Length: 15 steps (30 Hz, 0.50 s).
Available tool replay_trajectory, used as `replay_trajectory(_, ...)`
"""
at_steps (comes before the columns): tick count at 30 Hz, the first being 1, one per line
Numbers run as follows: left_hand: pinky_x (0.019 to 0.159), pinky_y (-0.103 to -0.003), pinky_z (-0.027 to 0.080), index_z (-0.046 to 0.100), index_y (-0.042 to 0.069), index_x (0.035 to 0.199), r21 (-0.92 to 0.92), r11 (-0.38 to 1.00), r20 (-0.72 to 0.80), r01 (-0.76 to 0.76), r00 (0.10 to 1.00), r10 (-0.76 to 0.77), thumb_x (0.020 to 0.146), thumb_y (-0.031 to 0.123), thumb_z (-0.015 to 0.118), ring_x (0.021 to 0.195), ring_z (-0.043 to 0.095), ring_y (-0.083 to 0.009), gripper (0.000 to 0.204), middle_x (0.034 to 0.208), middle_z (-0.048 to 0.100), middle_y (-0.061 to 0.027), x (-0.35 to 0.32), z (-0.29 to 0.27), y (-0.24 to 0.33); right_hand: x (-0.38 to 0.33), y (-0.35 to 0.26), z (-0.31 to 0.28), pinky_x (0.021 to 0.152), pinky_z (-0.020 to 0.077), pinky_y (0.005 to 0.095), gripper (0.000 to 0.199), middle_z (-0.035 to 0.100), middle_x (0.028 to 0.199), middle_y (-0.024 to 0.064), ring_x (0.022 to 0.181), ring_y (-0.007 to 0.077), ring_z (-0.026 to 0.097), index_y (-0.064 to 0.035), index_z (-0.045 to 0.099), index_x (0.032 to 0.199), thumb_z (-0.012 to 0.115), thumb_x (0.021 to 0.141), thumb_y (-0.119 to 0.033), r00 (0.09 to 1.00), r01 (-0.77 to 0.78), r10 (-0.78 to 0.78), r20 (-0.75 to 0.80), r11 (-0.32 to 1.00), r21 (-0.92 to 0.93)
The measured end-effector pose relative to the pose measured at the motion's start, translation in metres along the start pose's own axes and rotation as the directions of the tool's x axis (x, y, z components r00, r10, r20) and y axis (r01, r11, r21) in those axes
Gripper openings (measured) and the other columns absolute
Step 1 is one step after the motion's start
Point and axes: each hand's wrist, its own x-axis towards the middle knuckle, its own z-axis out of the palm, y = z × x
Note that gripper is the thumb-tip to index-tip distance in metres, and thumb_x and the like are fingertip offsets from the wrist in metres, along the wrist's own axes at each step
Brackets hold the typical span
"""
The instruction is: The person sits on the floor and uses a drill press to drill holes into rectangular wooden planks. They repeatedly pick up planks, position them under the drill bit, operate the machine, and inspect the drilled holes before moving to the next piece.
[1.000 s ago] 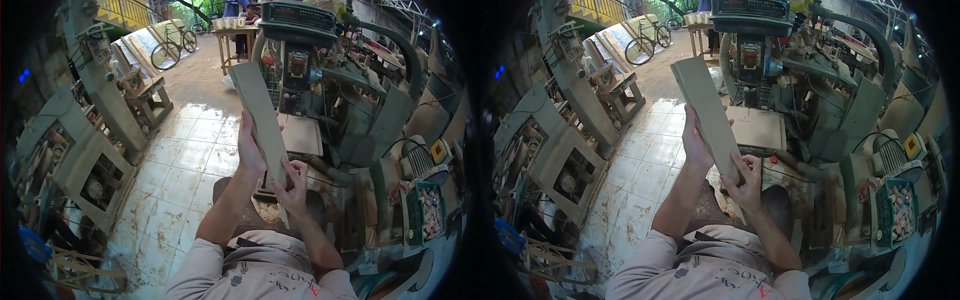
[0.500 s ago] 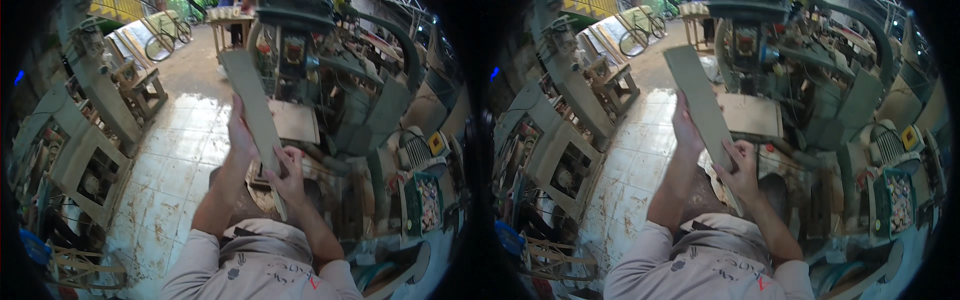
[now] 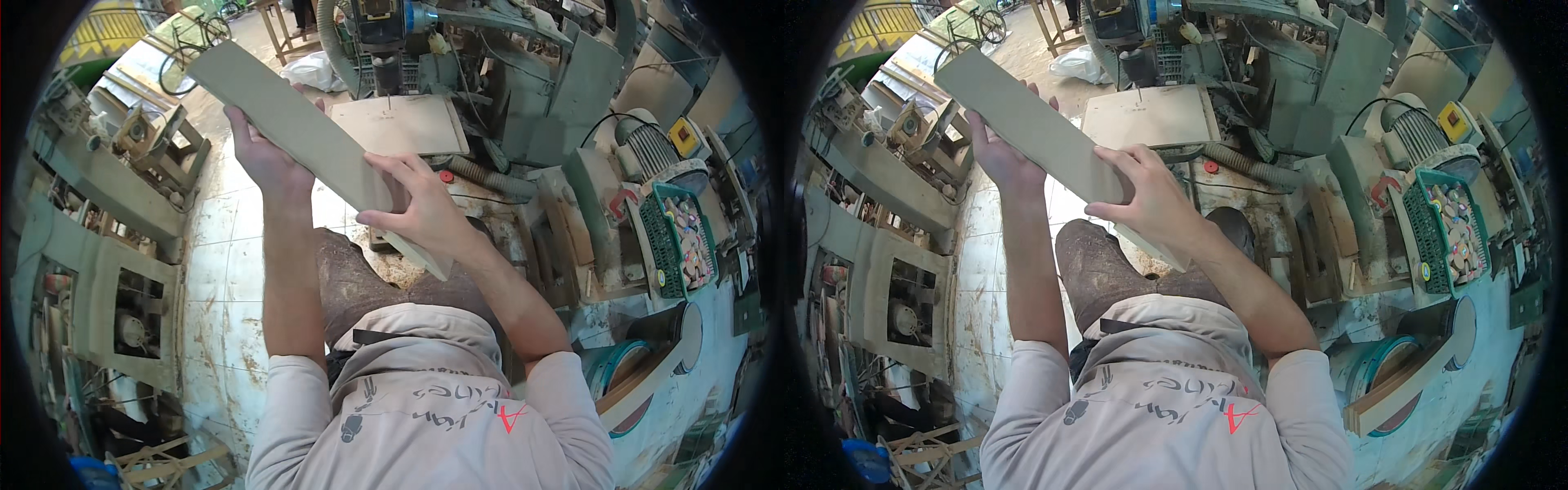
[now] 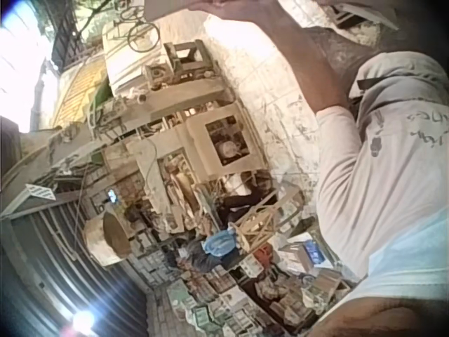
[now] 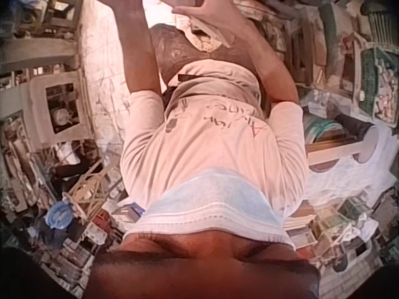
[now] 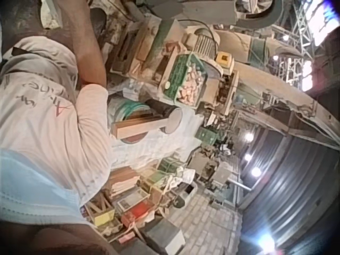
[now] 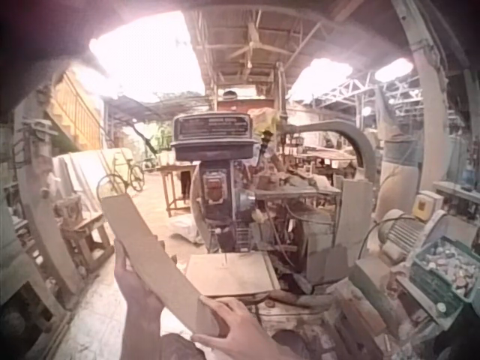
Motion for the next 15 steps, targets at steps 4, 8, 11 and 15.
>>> replay_trajectory(4,0.098,-0.062,0.041,0.043,0.012,0.134,-0.058,0.998,-0.029,-0.040,0.999,0.038,0.097,0.060,0.033,0.119,0.050,-0.0318,0.061,0.121,0.053,-0.0126,-0.007,0.008,0.007,-0.007,-0.009,-0.006,0.097,0.0424,0.0411,0.076,0.054,0.119,0.0178,0.112,0.0296,0.055,-0.0048,0.049,0.135,0.078,0.072,-0.036,0.990,-0.135,0.135,0.033,0.991,0.012)
replay_trajectory(8,0.095,-0.057,0.046,0.047,0.012,0.130,-0.077,0.989,0.024,-0.125,0.992,0.127,0.097,0.055,0.038,0.116,0.055,-0.0301,0.055,0.118,0.058,-0.0104,-0.023,0.015,0.010,-0.007,-0.010,-0.014,0.096,0.0417,0.0410,0.077,0.056,0.119,0.0154,0.111,0.0289,0.056,-0.0066,0.049,0.135,0.078,0.069,-0.032,0.999,-0.041,0.040,-0.008,0.983,-0.179)
replay_trajectory(11,0.097,-0.050,0.049,0.045,0.008,0.132,0.200,0.964,0.058,-0.173,0.985,0.165,0.097,0.037,0.053,0.116,0.056,-0.0276,0.046,0.123,0.057,-0.0105,-0.038,-0.008,0.012,-0.010,0.001,-0.021,0.100,0.0363,0.0448,0.080,0.054,0.123,0.0121,0.117,0.0274,0.051,-0.0110,0.049,0.137,0.079,0.066,-0.030,0.991,0.056,-0.103,-0.089,0.905,-0.421)
replay_trajectory(15,0.099,-0.036,0.051,0.044,0.003,0.132,0.052,0.999,-0.135,0.011,0.991,-0.004,0.091,0.011,0.064,0.113,0.058,-0.0219,0.046,0.124,0.056,-0.0099,-0.067,-0.036,0.008,-0.014,0.009,-0.028,0.105,0.0277,0.0536,0.082,0.035,0.141,0.0168,0.135,0.0364,0.029,-0.0108,0.043,0.141,0.079,0.071,-0.034,0.973,-0.033,-0.150,-0.177,0.667,-0.744)
